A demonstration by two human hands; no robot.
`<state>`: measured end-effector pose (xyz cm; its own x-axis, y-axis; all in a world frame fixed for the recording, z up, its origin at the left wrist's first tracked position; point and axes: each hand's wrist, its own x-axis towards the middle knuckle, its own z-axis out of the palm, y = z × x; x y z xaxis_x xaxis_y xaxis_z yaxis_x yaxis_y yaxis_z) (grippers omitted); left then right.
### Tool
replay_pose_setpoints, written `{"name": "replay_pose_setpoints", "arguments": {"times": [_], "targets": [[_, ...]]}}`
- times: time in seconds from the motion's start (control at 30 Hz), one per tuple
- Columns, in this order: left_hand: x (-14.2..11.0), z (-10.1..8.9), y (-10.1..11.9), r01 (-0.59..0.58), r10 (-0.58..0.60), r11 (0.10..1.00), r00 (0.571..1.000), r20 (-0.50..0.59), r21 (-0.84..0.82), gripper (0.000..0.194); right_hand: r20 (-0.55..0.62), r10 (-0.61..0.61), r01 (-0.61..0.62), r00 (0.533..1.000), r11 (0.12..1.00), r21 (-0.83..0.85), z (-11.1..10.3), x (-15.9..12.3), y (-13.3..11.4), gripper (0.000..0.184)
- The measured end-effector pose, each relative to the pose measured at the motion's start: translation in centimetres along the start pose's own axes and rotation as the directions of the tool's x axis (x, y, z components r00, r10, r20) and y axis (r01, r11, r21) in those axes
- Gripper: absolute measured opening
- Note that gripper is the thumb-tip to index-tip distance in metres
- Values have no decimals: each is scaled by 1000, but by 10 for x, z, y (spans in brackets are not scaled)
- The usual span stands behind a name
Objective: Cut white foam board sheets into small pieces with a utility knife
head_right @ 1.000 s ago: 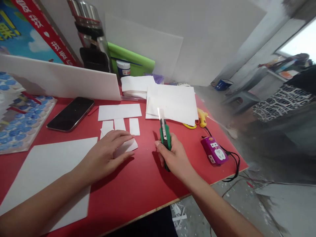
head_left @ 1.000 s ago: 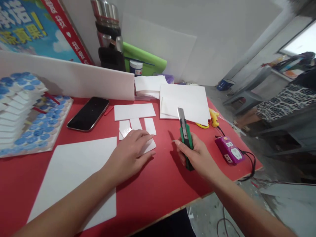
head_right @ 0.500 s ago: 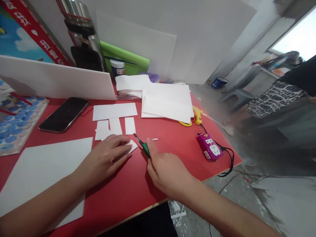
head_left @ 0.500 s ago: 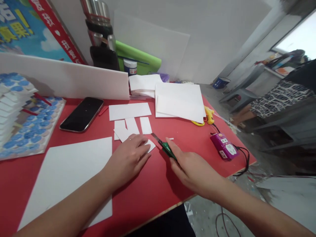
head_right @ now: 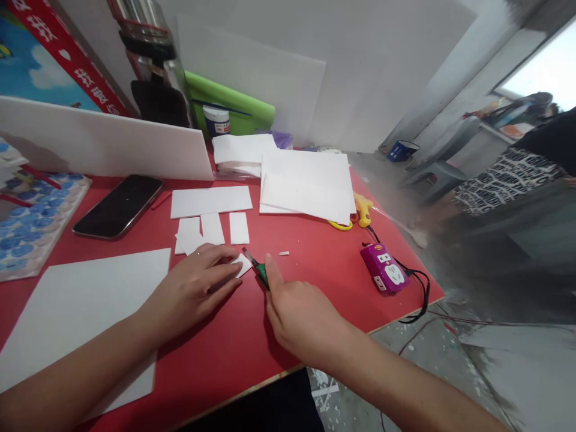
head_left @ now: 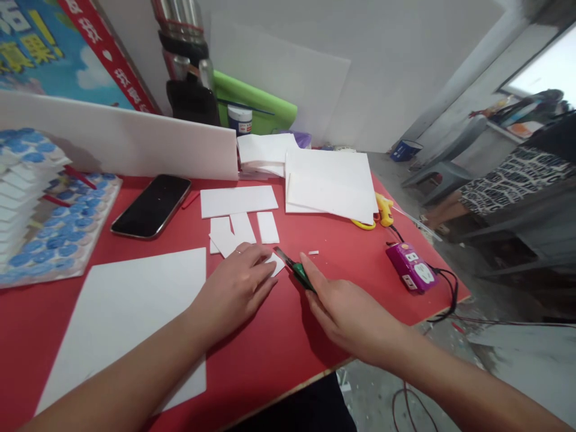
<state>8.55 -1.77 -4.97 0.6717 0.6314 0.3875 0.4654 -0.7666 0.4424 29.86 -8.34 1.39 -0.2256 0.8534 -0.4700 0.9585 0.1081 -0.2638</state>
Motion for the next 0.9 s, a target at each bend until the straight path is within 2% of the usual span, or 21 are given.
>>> {"name": "replay_pose_setpoints", "arguments": {"times": [0.2, 0.53, 0.9], "targets": [[0, -1, 1, 5, -5, 1000, 1000, 4, -8, 24, -6, 7, -6, 1000, 1000, 25, -4, -2, -1, 70], [-1, 0, 1, 3, -3, 1000, 1000, -1, 8, 25, 10, 17, -16, 1000, 999, -51, -3, -1, -2, 69], [0, 0, -1, 22, -21, 999, 1000, -17, 29, 25, -2, 15, -15, 1000, 998, -59, -4, 2, -1, 68]]}}
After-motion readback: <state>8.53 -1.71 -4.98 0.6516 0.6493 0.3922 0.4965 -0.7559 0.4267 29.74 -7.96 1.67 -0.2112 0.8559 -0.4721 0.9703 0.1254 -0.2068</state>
